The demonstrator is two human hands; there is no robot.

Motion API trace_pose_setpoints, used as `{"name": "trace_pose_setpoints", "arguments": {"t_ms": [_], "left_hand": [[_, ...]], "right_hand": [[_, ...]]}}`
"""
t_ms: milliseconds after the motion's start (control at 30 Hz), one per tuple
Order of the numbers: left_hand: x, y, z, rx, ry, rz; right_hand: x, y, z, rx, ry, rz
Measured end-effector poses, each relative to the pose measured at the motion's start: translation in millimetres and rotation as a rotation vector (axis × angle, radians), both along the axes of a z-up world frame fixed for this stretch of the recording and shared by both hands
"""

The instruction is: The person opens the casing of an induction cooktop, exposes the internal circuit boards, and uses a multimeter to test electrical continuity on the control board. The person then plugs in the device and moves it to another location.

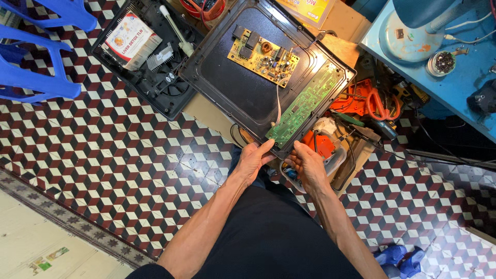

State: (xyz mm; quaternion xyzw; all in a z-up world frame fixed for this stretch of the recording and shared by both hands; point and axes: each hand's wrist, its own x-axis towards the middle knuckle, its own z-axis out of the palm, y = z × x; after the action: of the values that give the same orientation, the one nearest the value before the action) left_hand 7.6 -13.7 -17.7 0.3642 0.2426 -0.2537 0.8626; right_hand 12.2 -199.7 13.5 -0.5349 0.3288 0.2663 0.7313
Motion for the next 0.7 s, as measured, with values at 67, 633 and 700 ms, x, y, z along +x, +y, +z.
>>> {"name": "trace_pose_setpoints", "arguments": {"t_ms": [67, 633, 700], "left_hand": [[0, -1, 0, 0.009, 0.007, 0.004], [4, 2, 15, -0.029, -0.011, -0.043], [5, -3, 15, -0.084, -0.008, -0.049]], "right_hand": [[-1, 1, 0, -0.014, 0.005, -0.005], [-20, -10, -4, 0.005, 0.036, -0.046], [-31, -16, -8, 0.005, 0.05, -0.018]]}}
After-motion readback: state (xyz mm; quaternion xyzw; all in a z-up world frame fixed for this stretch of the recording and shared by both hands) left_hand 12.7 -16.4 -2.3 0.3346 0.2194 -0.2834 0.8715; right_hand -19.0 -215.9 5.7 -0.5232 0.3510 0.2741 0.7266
